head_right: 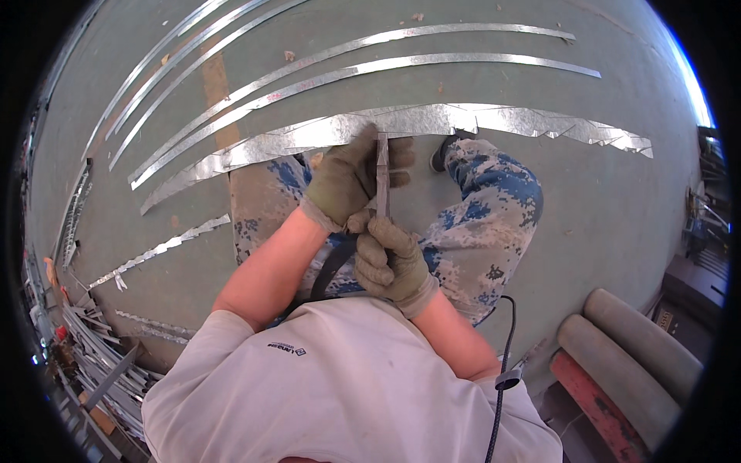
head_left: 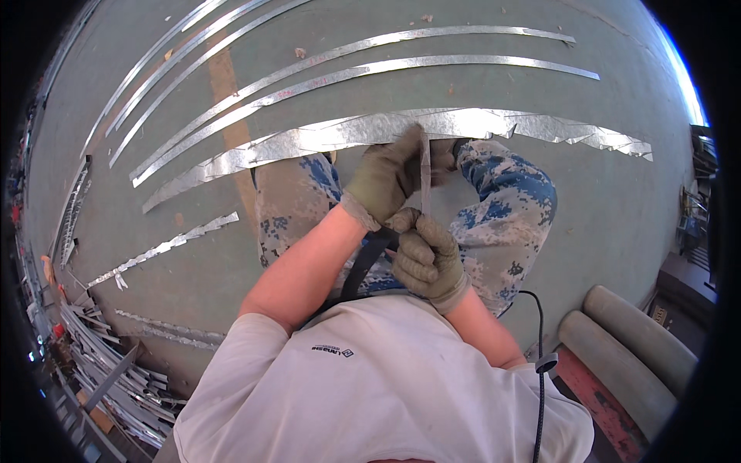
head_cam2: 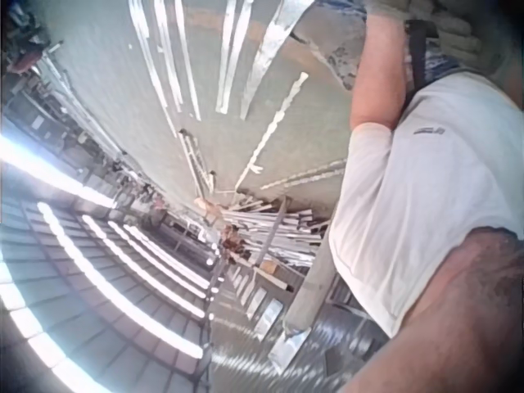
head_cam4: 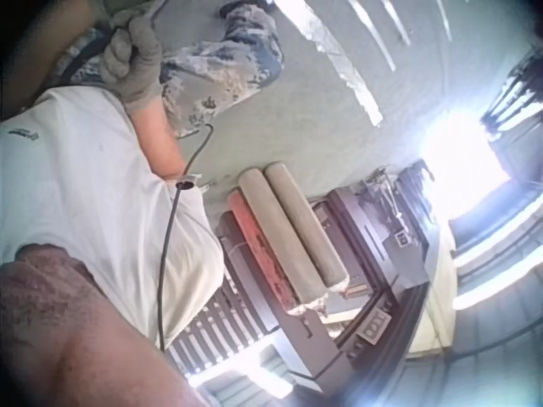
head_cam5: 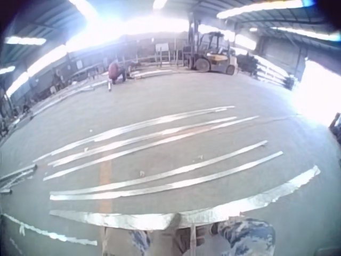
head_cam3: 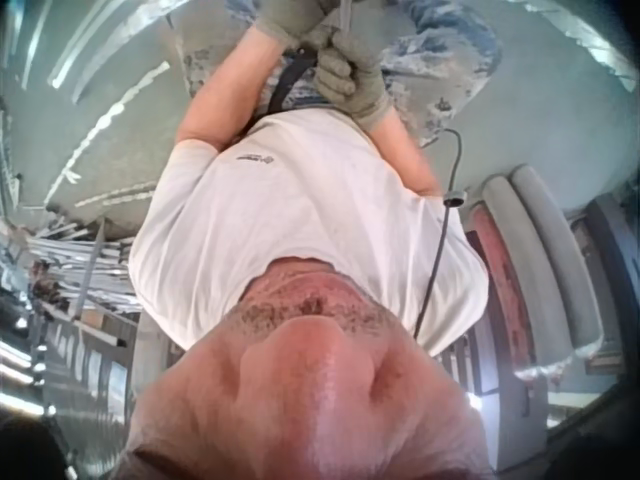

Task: The person sits on the floor and uses tin snips to cut a long metal strip into smaller segments. The person repeatedly positions the snips along the strip, cuts, and places the resulting pieces on the floor.

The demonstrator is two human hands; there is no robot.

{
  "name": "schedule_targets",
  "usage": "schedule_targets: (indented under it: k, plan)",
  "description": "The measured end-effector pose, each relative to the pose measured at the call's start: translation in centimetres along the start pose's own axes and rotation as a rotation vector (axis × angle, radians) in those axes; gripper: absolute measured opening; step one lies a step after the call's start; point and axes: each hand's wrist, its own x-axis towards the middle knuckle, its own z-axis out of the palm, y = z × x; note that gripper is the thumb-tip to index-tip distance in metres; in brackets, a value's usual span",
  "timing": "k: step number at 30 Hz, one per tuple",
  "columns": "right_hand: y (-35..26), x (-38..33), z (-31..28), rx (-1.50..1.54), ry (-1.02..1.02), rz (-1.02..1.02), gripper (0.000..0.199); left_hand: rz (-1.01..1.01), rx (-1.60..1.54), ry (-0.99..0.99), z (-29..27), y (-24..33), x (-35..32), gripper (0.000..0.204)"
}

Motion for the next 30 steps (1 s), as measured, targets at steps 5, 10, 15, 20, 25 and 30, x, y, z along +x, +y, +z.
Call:
schedule_targets:
  k: [5,10,15,20,25,30]
  plan:
    - [-0.1,-0.2,1.1,-0.1,0.154,-0.011,0.03,0.171,0.064,0.069,-1.3,0.1,1.3,0.044]
    - [-0.7,0.2,4.2,-0.624,0.559,-0.039,0.026,0.124,0.079,0.175,-1.4,0.2,1.3,0.041]
    - [-1.4,1.0,3.9,-1.173,0.839,-0.095,0.023,0.108,0.102,0.162,-2.8,-0.5,1.9,0.038]
    - [-1.4,1.4,4.5,-1.179,0.954,-0.06,0.023,0.015,0.1,0.314,-3.2,-0.6,2.5,0.035]
    - [-2.2,0.1,4.3,-0.902,0.73,0.032,0.027,0.061,0.142,0.274,-3.8,-1.0,2.2,0.033]
    - [-1.5,-0.1,5.8,-0.546,0.566,0.024,0.033,0.108,0.116,0.281,-2.4,-0.5,1.4,0.032]
